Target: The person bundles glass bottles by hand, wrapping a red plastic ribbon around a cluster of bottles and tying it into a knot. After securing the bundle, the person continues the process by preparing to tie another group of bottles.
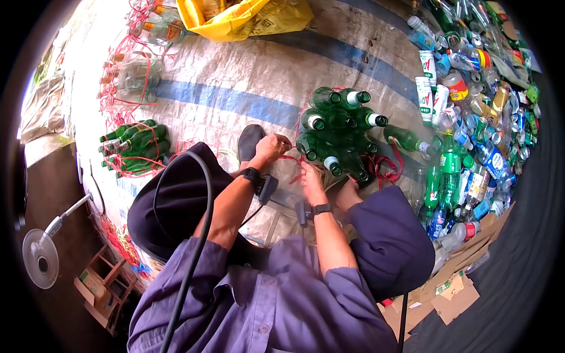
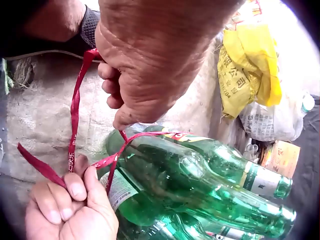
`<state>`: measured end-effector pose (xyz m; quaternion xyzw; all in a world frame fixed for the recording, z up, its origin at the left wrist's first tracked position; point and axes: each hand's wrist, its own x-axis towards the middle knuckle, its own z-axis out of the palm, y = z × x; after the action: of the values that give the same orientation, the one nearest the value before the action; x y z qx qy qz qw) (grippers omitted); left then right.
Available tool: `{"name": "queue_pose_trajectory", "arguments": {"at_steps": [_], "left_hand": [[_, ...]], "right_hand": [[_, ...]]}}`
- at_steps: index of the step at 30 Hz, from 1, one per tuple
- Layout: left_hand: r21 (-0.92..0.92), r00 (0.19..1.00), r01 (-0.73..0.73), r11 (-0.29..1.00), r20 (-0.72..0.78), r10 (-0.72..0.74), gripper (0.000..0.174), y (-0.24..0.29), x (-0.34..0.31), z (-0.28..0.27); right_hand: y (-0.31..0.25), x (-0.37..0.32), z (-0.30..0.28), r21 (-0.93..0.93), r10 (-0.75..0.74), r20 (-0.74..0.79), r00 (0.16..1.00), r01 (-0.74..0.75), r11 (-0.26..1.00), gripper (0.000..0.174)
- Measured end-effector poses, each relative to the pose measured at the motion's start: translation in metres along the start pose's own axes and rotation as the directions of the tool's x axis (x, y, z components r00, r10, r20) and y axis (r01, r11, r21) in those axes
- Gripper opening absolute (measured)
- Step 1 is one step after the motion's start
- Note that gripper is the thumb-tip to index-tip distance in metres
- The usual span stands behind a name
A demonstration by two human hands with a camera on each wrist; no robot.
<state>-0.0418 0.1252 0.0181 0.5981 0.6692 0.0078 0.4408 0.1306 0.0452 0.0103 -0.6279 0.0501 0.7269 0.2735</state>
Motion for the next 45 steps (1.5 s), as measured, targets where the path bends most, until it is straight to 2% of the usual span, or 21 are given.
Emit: {"name": "queue_pose_trajectory", "arguments": {"at_steps": [4,11,13,14,17,19,20,22,25,27,28,30,31,35,36,38,39,41,42,44,45], "left_hand": [[0.241,0.904,-0.401,0.884,-0.051,0.424,0.028,-0.075,0.042,0.087],[0.367,0.963,-0.269,0.89,0.068,0.263,0.021,-0.033,0.026,0.052],[0.656,0.791,-0.571,0.493,0.28,0.544,0.013,-0.021,0.018,0.035],[0.654,0.79,-0.574,0.493,0.283,0.544,0.013,-0.022,0.016,0.035],[0.471,0.756,-0.619,0.628,0.144,0.638,0.014,-0.029,0.011,0.035],[-0.225,0.871,-0.472,0.853,0.031,0.49,0.012,-0.034,0.011,0.039],[-0.225,0.87,-0.473,0.852,0.034,0.492,0.012,-0.025,0.005,0.031],[-0.668,0.956,0.172,0.724,0.291,0.042,0.008,0.003,-0.011,0.005],[-0.581,0.95,0.167,0.796,0.312,0.029,0.004,-0.015,0.004,0.024],[-0.487,0.943,0.105,0.867,0.327,0.07,0.004,-0.027,0.01,0.038],[-0.496,0.964,-0.027,0.868,0.218,0.154,0.004,-0.03,0.01,0.042],[-0.49,0.965,-0.157,0.857,0.109,0.239,0.005,-0.03,0.009,0.04],[-0.456,0.952,-0.196,0.868,0.123,0.28,0.006,-0.029,0.008,0.036],[-0.241,0.856,-0.497,0.834,0.021,0.516,0.009,-0.039,0.013,0.044],[-0.241,0.857,-0.495,0.835,0.024,0.515,0.009,-0.036,0.012,0.042],[-0.534,0.962,-0.076,0.842,0.183,0.203,0.009,-0.03,0.009,0.038],[-0.534,0.962,-0.074,0.843,0.185,0.202,0.009,-0.04,0.015,0.046],[-0.315,0.838,-0.493,0.811,0.079,0.54,0.007,-0.048,0.02,0.048],[-0.317,0.838,-0.491,0.811,0.081,0.539,0.007,-0.046,0.019,0.045],[-0.435,0.917,-0.148,0.888,0.276,0.288,0.007,-0.033,0.013,0.029],[-0.434,0.917,-0.147,0.889,0.278,0.287,0.007,-0.023,0.008,0.018]], "right_hand": [[0.008,0.0,0.012,0.068,0.018,0.063,0.998,-0.022,0.997,0.011],[0.001,-0.013,0.035,0.174,0.097,0.274,0.957,-0.149,0.974,0.012],[-0.003,-0.015,0.039,0.182,0.126,0.281,0.951,-0.182,0.966,0.012],[-0.003,-0.016,0.039,0.177,0.151,0.307,0.94,-0.212,0.961,0.012],[-0.003,-0.015,0.039,0.177,0.199,0.331,0.922,-0.268,0.947,0.011],[0.001,-0.013,0.038,0.181,0.221,0.331,0.917,-0.292,0.939,0.011],[0.009,-0.008,0.033,0.217,0.213,0.339,0.917,-0.296,0.93,0.011],[0.017,-0.002,0.027,0.254,0.203,0.345,0.916,-0.3,0.92,0.011],[0.013,-0.009,0.026,0.141,0.229,0.335,0.914,-0.289,0.947,0.014],[-0.005,-0.033,0.031,-0.287,-0.004,0.055,0.999,0.019,0.958,0.025],[-0.005,-0.032,0.029,-0.286,-0.004,0.053,0.999,0.019,0.958,0.025],[0.006,-0.016,0.013,-0.546,-0.531,0.069,0.845,0.478,0.689,0.032],[0.014,-0.002,0.005,-0.547,-0.589,0.099,0.802,0.538,0.641,0.036],[0.006,0.009,0.02,-0.531,-0.547,0.044,0.836,0.483,0.696,0.034],[0.002,0.003,0.026,-0.392,-0.414,0.034,0.91,0.393,0.832,0.032],[-0.005,-0.006,0.032,-0.242,-0.269,0.047,0.962,0.272,0.931,0.029],[-0.008,-0.007,0.031,-0.203,-0.202,0.126,0.971,0.225,0.953,0.026],[-0.009,-0.007,0.029,-0.169,-0.136,0.205,0.969,0.172,0.971,0.023],[-0.009,-0.006,0.028,-0.154,-0.119,0.177,0.977,0.147,0.977,0.02],[-0.008,-0.005,0.027,-0.138,-0.1,0.149,0.984,0.121,0.983,0.018],[-0.008,-0.005,0.027,-0.082,-0.106,0.107,0.989,0.115,0.99,0.017]]}}
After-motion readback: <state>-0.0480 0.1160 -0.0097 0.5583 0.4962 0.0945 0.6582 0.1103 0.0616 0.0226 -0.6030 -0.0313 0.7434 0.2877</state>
